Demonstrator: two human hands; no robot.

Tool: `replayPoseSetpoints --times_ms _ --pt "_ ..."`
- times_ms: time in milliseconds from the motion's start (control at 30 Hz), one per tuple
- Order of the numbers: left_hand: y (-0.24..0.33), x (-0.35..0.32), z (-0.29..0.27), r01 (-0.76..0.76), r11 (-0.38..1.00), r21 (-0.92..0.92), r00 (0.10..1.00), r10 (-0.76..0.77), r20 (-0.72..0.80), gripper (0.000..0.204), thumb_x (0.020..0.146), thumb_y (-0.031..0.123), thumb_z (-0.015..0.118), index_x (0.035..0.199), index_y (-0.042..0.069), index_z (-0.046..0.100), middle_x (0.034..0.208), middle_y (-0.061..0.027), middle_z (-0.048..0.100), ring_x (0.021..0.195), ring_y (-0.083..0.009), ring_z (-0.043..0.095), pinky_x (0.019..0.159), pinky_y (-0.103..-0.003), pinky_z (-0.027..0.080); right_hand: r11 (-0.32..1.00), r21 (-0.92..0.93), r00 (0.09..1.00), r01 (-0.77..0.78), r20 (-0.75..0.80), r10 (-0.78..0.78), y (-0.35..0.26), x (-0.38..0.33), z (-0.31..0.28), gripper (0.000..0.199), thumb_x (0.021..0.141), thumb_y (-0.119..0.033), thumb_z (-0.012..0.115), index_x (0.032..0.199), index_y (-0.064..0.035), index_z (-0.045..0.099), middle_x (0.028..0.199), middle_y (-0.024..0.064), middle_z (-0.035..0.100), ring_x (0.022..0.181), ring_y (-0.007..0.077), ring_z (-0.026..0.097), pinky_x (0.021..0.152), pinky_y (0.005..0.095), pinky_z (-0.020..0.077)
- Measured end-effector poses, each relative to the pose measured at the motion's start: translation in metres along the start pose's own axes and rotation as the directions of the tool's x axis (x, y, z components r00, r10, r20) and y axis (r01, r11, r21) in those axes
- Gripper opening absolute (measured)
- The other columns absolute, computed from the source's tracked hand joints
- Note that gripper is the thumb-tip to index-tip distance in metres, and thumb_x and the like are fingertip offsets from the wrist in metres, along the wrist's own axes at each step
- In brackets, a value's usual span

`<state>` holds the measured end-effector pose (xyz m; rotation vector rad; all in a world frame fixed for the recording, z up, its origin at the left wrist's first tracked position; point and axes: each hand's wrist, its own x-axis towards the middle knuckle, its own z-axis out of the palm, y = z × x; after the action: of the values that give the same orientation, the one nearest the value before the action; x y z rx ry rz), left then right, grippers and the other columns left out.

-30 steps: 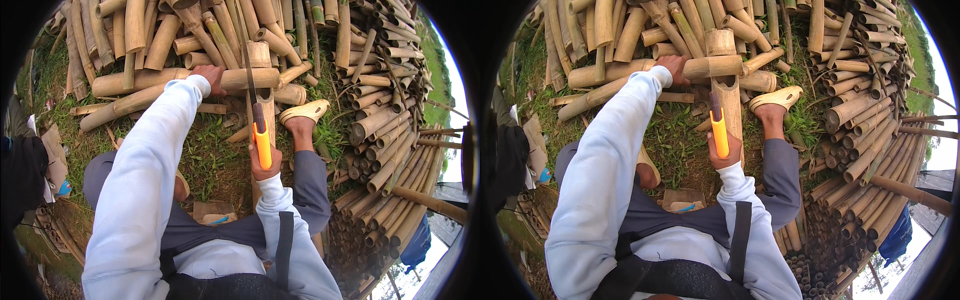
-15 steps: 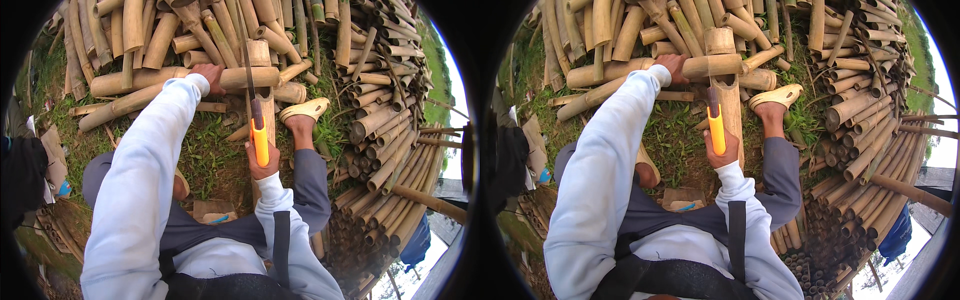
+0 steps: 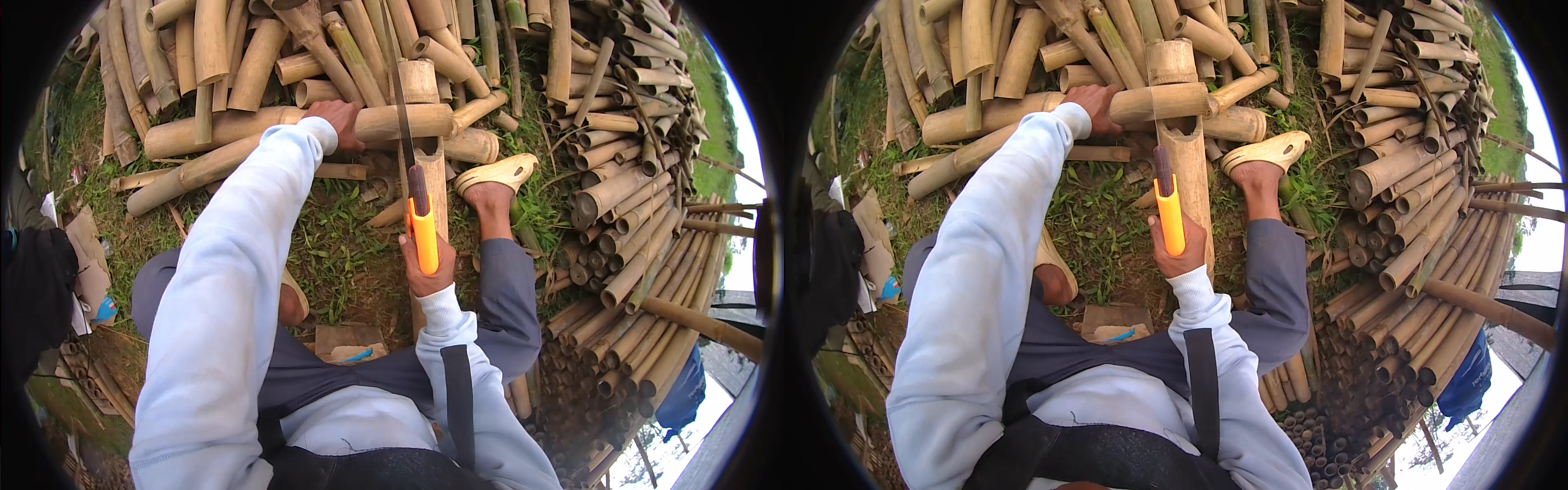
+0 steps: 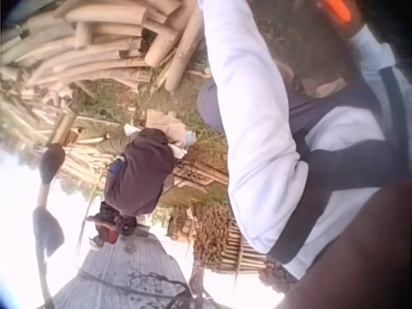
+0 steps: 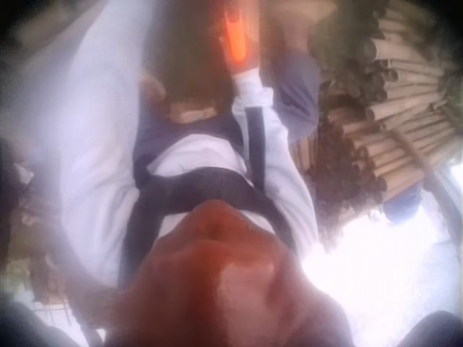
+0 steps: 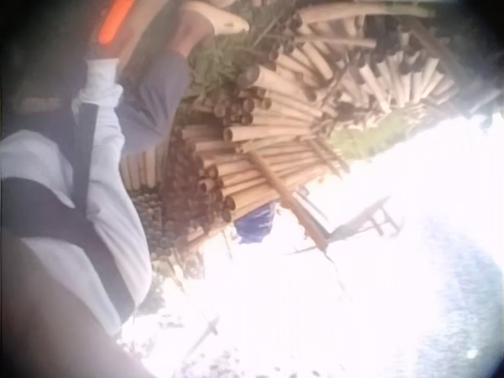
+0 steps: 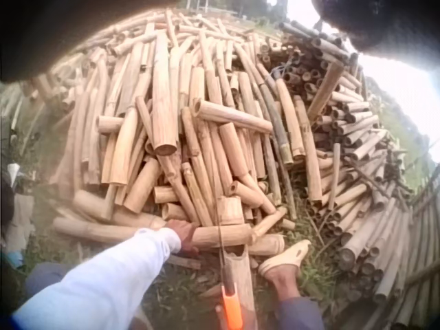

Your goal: The person sits on the ground and uses a hand saw to cut bamboo poles into shorter sections. They hold the bamboo with one hand and saw with the other, then place the cut pieces aside.

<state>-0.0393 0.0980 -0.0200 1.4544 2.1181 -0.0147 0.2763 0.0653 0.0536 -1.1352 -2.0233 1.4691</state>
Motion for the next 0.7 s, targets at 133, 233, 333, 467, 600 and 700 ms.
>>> replayPoseSetpoints --times_ms 133,233,333,467,600,700 --pt "0.015 0.012 -0.003 -0.063 0.998 0.03 0.998 0.063 0.012 0.074 0.074 0.05 0.081 0.128 0.002 0.062 0.115 -0.0217 0.074 0.109 -0.0368 0.072 0.097 -0.045 0.056 0.989 -0.133 0.994 -0.056 -0.096 0.043 -0.014 -0.118 -0.037 0.012 0.093 -0.006 0.074 0.099 0.0033 0.07 0.067 0.0081 0.063 0.058 0.0125 0.06 0.057 0.0308 0.0479" --pt "0.014 0.011 -0.002 -0.037 0.999 0.02 0.999 0.037 0.022 0.075 0.074 0.049 0.082 0.129 0.003 0.062 0.115 -0.0221 0.074 0.109 -0.0376 0.071 0.098 -0.046 0.056 0.977 -0.187 0.994 -0.102 -0.068 0.091 -0.017 -0.145 -0.048 0.014 0.092 -0.004 0.074 0.104 0.003 0.072 0.067 0.0084 0.064 0.06 0.0126 0.063 0.059 0.0309 0.0497" --pt "0.006 0.012 0.002 -0.011 1.0 0.007 1.0 0.011 0.012 0.079 0.072 0.048 0.083 0.133 0.005 0.06 0.114 -0.0227 0.074 0.108 -0.0392 0.071 0.098 -0.048 0.055 0.988 -0.15 0.998 -0.023 -0.062 0.014 -0.002 -0.067 -0.031 0.011 0.092 -0.006 0.074 0.099 0.0024 0.07 0.065 0.0066 0.061 0.057 0.0113 0.057 0.056 0.0296 0.0473" --pt "-0.001 -0.003 -0.001 0.023 1.0 0.02 0.999 -0.024 0.021 0.075 0.072 0.048 0.083 0.129 0.003 0.062 0.112 -0.0222 0.074 0.106 -0.0383 0.072 0.098 -0.047 0.056 0.999 -0.019 1.0 0.028 0.0 -0.028 0.004 -0.013 -0.004 0.016 0.095 -0.007 0.072 0.086 0.0012 0.062 0.062 0.0037 0.057 0.054 0.0106 0.052 0.053 0.0303 0.0434" --pt "0.001 0.01 0.002 -0.043 0.998 0.053 0.999 0.044 -0.015 0.071 0.074 0.05 0.082 0.122 0.001 0.064 0.111 -0.0225 0.075 0.106 -0.0373 0.072 0.096 -0.047 0.057 0.996 -0.055 0.997 -0.073 -0.042 0.071 -0.004 -0.11 -0.034 0.012 0.092 -0.005 0.073 0.102 0.0018 0.07 0.069 0.0089 0.065 0.059 0.013 0.062 0.058 0.0298 0.0494" --pt "0.01 0.006 0.003 -0.037 0.999 0.028 0.999 0.037 0.009 0.072 0.074 0.05 0.082 0.123 0.0 0.064 0.111 -0.0233 0.075 0.106 -0.0378 0.072 0.096 -0.047 0.057 0.976 -0.216 0.999 -0.038 -0.038 0.031 -0.002 -0.154 -0.046 0.026 0.09 -0.002 0.073 0.115 0.0018 0.073 0.072 0.0118 0.067 0.062 0.0135 0.065 0.061 0.0304 0.0523"
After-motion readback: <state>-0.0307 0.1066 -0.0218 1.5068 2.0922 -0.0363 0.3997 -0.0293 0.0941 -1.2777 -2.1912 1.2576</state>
